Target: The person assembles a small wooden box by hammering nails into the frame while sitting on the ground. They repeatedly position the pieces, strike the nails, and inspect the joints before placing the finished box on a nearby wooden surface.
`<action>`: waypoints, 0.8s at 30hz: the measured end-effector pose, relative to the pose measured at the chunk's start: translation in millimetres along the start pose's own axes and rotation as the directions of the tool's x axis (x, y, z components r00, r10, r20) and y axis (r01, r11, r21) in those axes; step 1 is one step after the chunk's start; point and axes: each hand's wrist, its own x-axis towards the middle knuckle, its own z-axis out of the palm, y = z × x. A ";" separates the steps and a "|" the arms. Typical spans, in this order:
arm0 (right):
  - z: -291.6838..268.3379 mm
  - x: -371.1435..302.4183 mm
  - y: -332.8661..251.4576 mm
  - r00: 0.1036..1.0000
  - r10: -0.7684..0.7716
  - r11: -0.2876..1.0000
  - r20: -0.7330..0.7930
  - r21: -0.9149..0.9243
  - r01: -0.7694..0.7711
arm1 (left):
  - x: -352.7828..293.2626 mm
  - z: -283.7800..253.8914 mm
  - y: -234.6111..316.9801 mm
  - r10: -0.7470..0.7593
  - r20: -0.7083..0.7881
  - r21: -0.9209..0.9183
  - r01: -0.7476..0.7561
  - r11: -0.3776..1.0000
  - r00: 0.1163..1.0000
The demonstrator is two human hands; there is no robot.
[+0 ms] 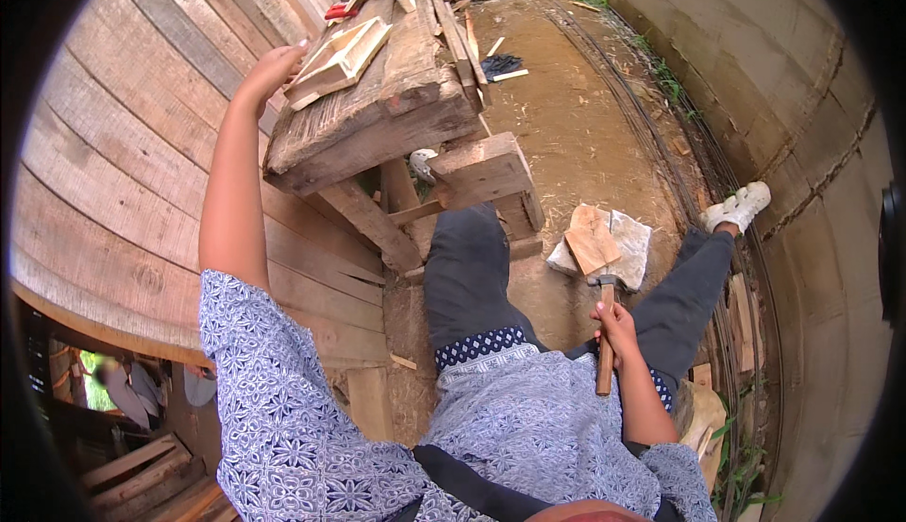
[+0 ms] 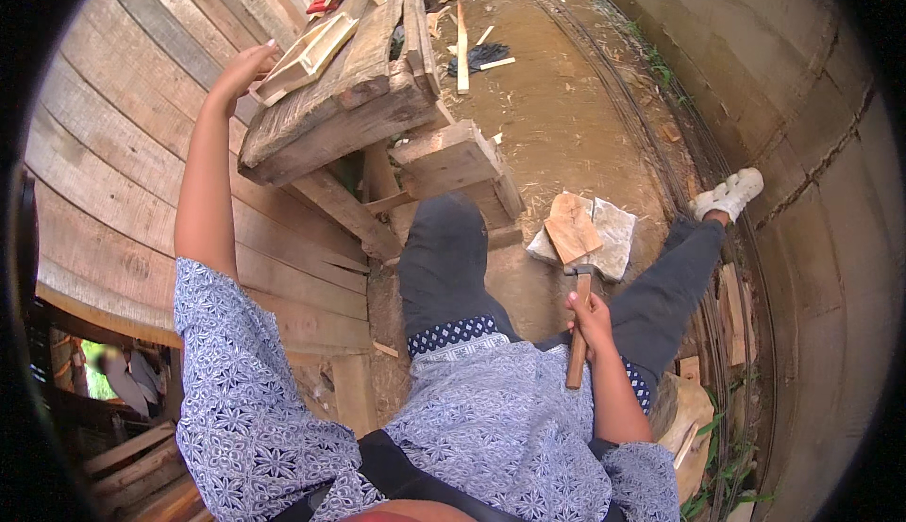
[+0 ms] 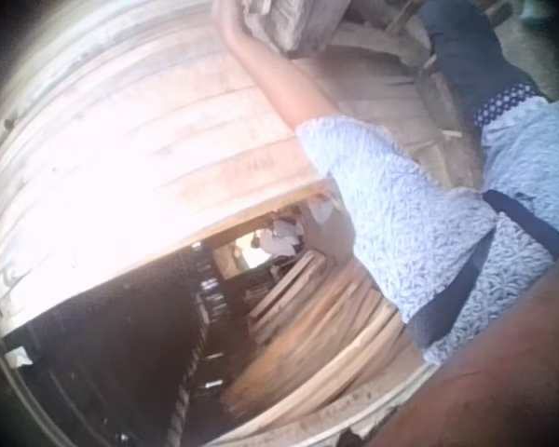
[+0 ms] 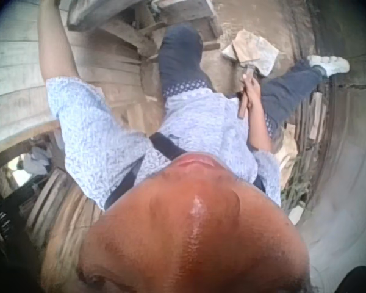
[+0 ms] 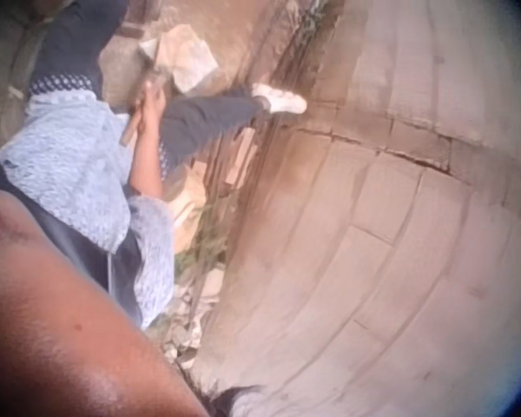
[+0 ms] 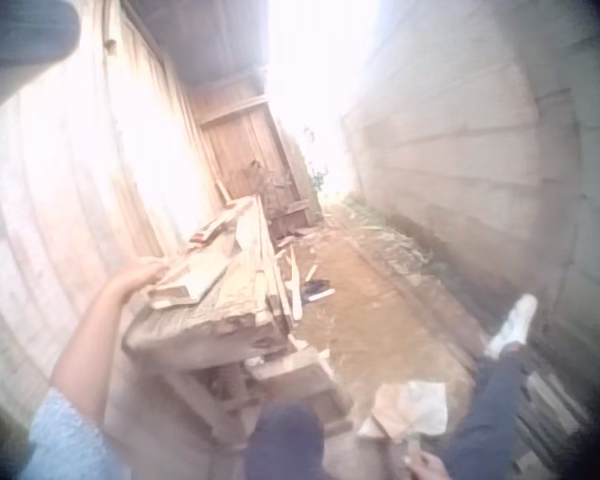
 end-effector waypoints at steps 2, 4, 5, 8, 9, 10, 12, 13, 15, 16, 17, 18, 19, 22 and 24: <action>7.6 -1.0 0.4 0.999 0.023 1.000 0.029 0.021 -0.023 | 16.5 -19.1 -28.3 0.074 0.006 0.053 -0.074 0.996 0.997; 6.1 -1.4 2.0 0.999 0.037 0.999 0.026 0.025 -0.038 | 9.5 -9.0 -28.0 0.163 -0.008 0.202 -0.158 0.967 0.987; 5.0 0.8 3.1 0.999 0.037 0.999 0.030 0.019 -0.038 | 4.2 -0.3 -23.8 0.209 -0.011 0.278 -0.198 0.940 0.978; 1.9 5.0 5.4 0.999 0.036 0.999 0.029 0.003 -0.036 | -25.8 28.6 3.8 0.273 -0.009 0.290 -0.259 0.921 0.962; 1.4 5.0 5.8 0.999 0.034 0.999 0.032 -0.003 -0.034 | -30.7 34.5 9.6 0.321 -0.014 0.302 -0.302 0.904 0.947; 1.4 5.1 7.4 0.999 0.038 0.999 0.034 -0.003 -0.038 | -34.9 40.2 16.8 0.302 -0.019 0.297 -0.283 0.912 0.953; 1.1 7.6 10.3 0.999 0.040 0.999 0.033 -0.001 -0.040 | -32.0 43.7 16.6 0.311 -0.091 0.321 -0.268 0.908 0.946; 0.4 9.1 11.3 0.999 0.040 0.999 0.034 -0.004 -0.039 | -30.2 46.0 16.1 0.318 -0.129 0.331 -0.262 0.907 0.939; 0.2 9.2 12.8 0.999 0.041 0.999 0.036 -0.009 -0.041 | -29.1 50.5 8.8 0.294 -0.154 0.319 -0.234 0.919 0.943; 0.5 8.3 12.6 0.999 0.041 0.999 0.036 -0.008 -0.040 | -29.5 49.5 5.1 0.279 -0.166 0.313 -0.218 0.924 0.946; 1.7 7.9 11.9 0.999 0.042 0.999 0.027 -0.001 -0.042 | -21.6 42.7 3.8 0.293 -0.103 0.339 -0.244 0.909 0.950; 3.8 7.2 11.9 0.998 0.049 0.999 0.028 0.000 -0.049 | -10.1 30.5 -0.2 0.294 -0.042 0.366 -0.259 0.894 0.955; 1.5 6.6 11.6 0.998 0.057 0.998 0.016 0.000 -0.057 | -16.2 27.0 10.1 0.296 0.027 0.381 -0.284 0.880 0.955; -4.9 10.8 13.7 0.999 0.042 0.998 0.016 -0.043 -0.041 | -38.5 15.7 34.6 0.187 0.121 0.165 -0.206 0.965 0.975; -2.8 11.9 13.5 0.999 0.033 0.998 0.020 -0.050 -0.032 | -42.6 10.4 26.5 0.161 0.087 0.077 -0.167 0.983 0.983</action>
